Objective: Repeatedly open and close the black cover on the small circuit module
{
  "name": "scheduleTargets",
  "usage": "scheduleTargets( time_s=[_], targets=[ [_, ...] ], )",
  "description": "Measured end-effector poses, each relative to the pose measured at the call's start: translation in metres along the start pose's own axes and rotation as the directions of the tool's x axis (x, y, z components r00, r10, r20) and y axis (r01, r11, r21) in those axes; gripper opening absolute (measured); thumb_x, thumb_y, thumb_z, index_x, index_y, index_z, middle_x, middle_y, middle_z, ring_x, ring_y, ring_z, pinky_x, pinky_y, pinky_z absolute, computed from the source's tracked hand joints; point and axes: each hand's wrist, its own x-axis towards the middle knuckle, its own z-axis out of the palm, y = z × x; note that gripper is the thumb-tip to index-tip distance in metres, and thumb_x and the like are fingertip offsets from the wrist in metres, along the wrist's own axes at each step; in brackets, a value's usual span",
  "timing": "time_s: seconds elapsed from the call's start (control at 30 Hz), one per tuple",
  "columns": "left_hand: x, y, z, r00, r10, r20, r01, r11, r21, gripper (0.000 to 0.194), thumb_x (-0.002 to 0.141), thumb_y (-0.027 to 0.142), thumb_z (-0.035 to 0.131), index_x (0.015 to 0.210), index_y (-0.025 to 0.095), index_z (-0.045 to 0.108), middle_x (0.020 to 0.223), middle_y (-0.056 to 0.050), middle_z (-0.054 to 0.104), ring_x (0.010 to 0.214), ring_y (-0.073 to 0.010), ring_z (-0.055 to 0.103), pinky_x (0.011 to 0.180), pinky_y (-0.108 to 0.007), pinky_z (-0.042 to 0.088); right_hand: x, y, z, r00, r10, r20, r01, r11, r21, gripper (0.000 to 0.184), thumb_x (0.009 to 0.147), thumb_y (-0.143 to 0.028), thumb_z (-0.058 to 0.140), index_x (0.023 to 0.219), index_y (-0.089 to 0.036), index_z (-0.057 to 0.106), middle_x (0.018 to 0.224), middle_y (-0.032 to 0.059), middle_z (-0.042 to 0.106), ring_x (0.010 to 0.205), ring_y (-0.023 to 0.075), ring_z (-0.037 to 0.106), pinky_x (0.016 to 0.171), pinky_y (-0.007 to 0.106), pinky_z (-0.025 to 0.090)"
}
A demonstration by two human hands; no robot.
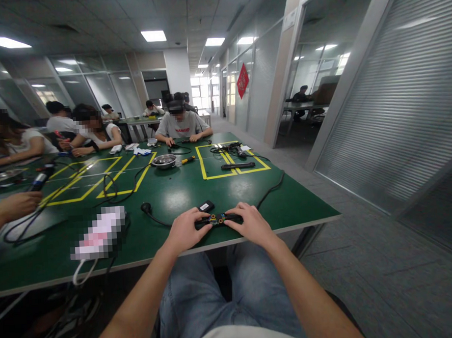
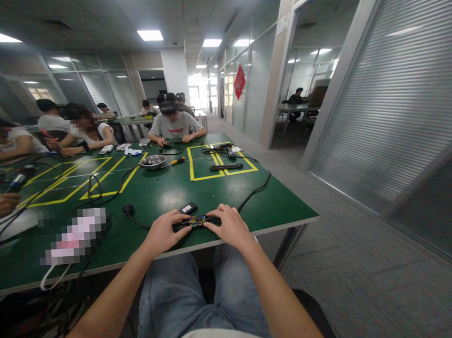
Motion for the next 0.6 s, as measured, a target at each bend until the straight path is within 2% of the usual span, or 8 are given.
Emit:
scheduleTargets(
  time_s=[0.1, 0.2, 0.27, 0.43, 0.6],
  targets=[
    [0.0009, -0.0024, -0.0009, 1.0, -0.01, -0.028, 0.009, 1.0, -0.022, 0.024, 0.094, 0.025, 0.069, 0.115, 0.021, 0.081, 0.093, -0.003, 0.077, 0.08, -0.0206, 0.071, 0.076, -0.03, 0.053, -0.0005, 0.0016, -0.0004, 1.0, 0.0, -0.018, 0.0, 1.0, 0.017, 0.015, 0.103, -0.033, 0.074, 0.115, -0.027, 0.081, 0.104, 0.005, 0.073, 0.103, 0.0245, 0.07, 0.094, 0.039, 0.05],
    [0.0028, -0.0052, -0.0004, 0.999, -0.014, -0.039, 0.013, 0.999, -0.031, 0.015, 0.095, 0.021, 0.064, 0.097, 0.02, 0.079, 0.085, -0.003, 0.075, 0.075, -0.0194, 0.068, 0.073, -0.029, 0.051, 0.0001, 0.0043, -0.0005, 1.0, 0.003, -0.028, -0.002, 0.999, 0.032, 0.01, 0.105, -0.025, 0.068, 0.104, -0.025, 0.078, 0.102, 0.0035, 0.073, 0.097, 0.022, 0.071, 0.091, 0.036, 0.049],
    [0.0034, -0.0061, 0.0002, 0.999, -0.013, -0.037, 0.012, 1.0, -0.025, 0.015, 0.094, 0.021, 0.064, 0.088, 0.02, 0.077, 0.083, -0.003, 0.075, 0.075, -0.0197, 0.068, 0.072, -0.029, 0.05, 0.0012, 0.0056, 0.0002, 1.0, 0.003, -0.031, -0.002, 0.999, 0.036, 0.01, 0.103, -0.021, 0.068, 0.097, -0.024, 0.075, 0.102, 0.0029, 0.072, 0.096, 0.0217, 0.071, 0.089, 0.035, 0.047],
    [0.0018, -0.0045, 0.0003, 0.999, -0.022, -0.048, 0.024, 0.999, 0.027, 0.014, 0.094, 0.022, 0.065, 0.086, 0.022, 0.076, 0.083, -0.004, 0.074, 0.079, -0.0221, 0.068, 0.074, -0.031, 0.048, 0.0024, 0.0052, 0.0035, 0.999, 0.008, -0.04, -0.007, 1.0, 0.026, 0.016, 0.103, -0.022, 0.07, 0.087, -0.023, 0.07, 0.097, 0.0025, 0.071, 0.091, 0.0213, 0.068, 0.087, 0.035, 0.045],
    [0.0014, -0.0018, -0.0007, 0.998, 0.008, -0.057, -0.005, 0.998, 0.062, 0.016, 0.095, 0.022, 0.064, 0.083, 0.022, 0.075, 0.094, -0.006, 0.076, 0.093, -0.0266, 0.069, 0.086, -0.038, 0.053, 0.0021, -0.0006, 0.0021, 0.996, 0.016, -0.092, -0.014, 1.0, 0.02, 0.021, 0.102, -0.026, 0.069, 0.082, -0.024, 0.069, 0.1, 0.0074, 0.075, 0.103, 0.029, 0.065, 0.096, 0.044, 0.046]
  ],
)
